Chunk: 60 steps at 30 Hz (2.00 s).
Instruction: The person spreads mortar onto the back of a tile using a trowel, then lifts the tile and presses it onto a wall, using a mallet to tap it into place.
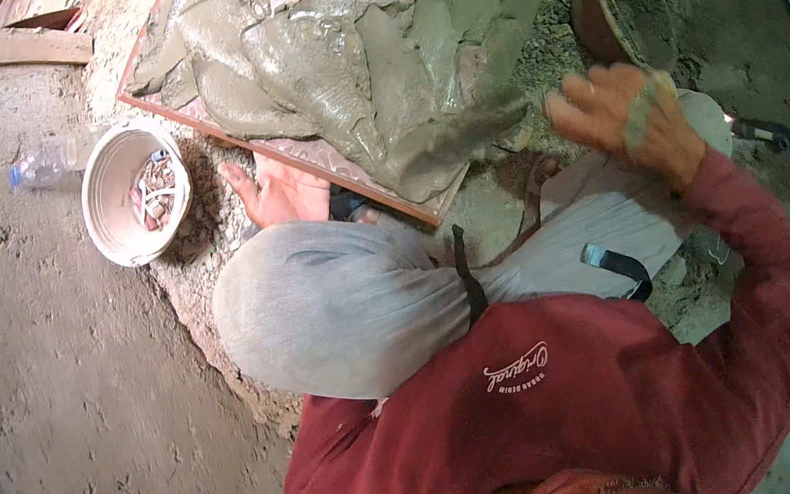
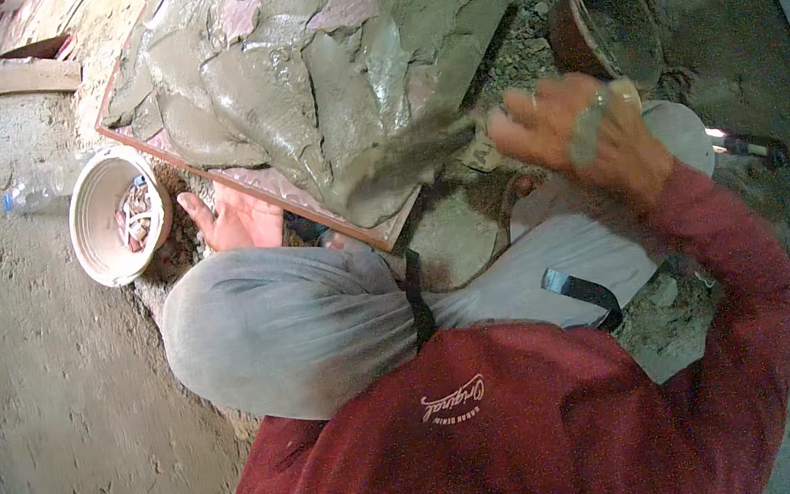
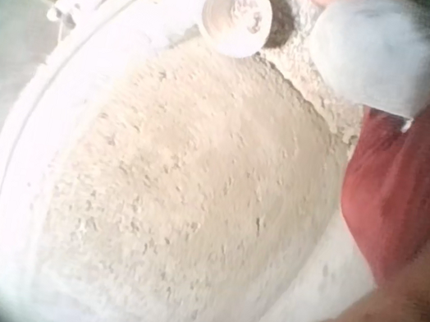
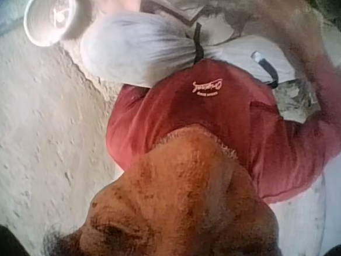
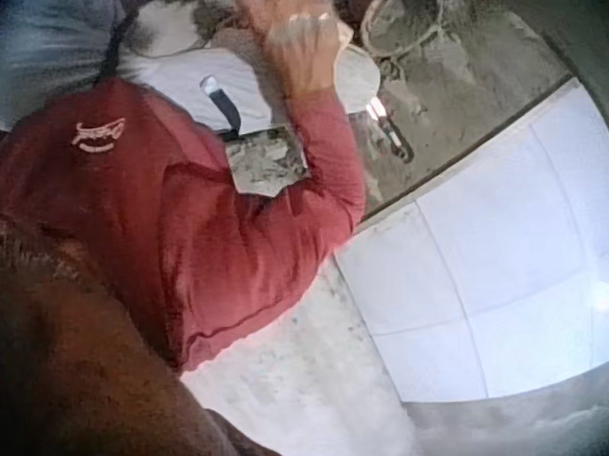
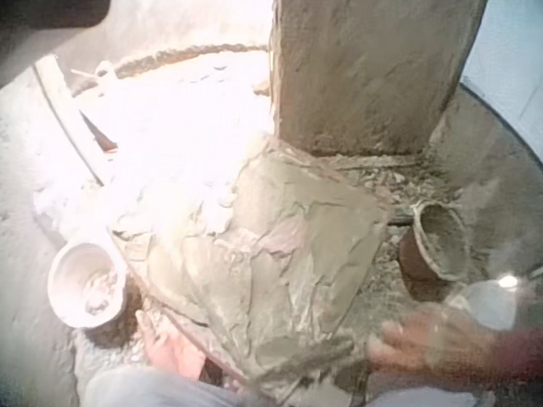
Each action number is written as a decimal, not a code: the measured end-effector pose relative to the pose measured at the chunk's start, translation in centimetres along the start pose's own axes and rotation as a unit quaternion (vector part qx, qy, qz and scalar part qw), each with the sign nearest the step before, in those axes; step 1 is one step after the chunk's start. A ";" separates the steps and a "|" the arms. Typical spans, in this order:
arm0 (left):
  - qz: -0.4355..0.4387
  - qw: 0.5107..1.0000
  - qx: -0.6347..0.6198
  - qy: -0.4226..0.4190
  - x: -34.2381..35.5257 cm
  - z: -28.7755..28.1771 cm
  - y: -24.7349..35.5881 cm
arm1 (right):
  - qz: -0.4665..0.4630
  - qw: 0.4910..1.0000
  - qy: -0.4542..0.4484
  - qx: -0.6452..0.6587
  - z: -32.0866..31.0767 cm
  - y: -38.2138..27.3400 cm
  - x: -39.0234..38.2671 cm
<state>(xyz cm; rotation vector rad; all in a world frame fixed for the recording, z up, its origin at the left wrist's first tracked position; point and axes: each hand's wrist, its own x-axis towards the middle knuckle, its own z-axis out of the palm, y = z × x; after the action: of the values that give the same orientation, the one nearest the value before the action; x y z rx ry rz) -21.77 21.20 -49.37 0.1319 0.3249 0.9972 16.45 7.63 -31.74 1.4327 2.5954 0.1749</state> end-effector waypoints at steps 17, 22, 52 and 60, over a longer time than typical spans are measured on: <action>0.052 0.995 0.062 0.062 0.0 0.0 -0.3 | 0.140 0.987 0.058 0.055 3.8 5.3 7.1; 0.044 0.997 0.044 0.042 -0.1 0.5 -0.1 | 0.257 0.931 0.000 0.258 4.0 8.6 4.6; 0.032 0.998 0.045 0.026 -0.5 1.5 -0.7 | 0.195 0.912 -0.061 0.355 1.9 7.2 19.3; 0.036 0.998 0.045 -0.034 -0.2 1.3 -1.1 | 0.083 0.981 0.046 0.171 1.8 4.0 17.4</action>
<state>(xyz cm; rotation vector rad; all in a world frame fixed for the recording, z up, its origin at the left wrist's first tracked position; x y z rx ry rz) -20.53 20.50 -48.43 0.2603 0.3036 1.0474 11.01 24.54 -34.35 1.7960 2.6740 -0.2011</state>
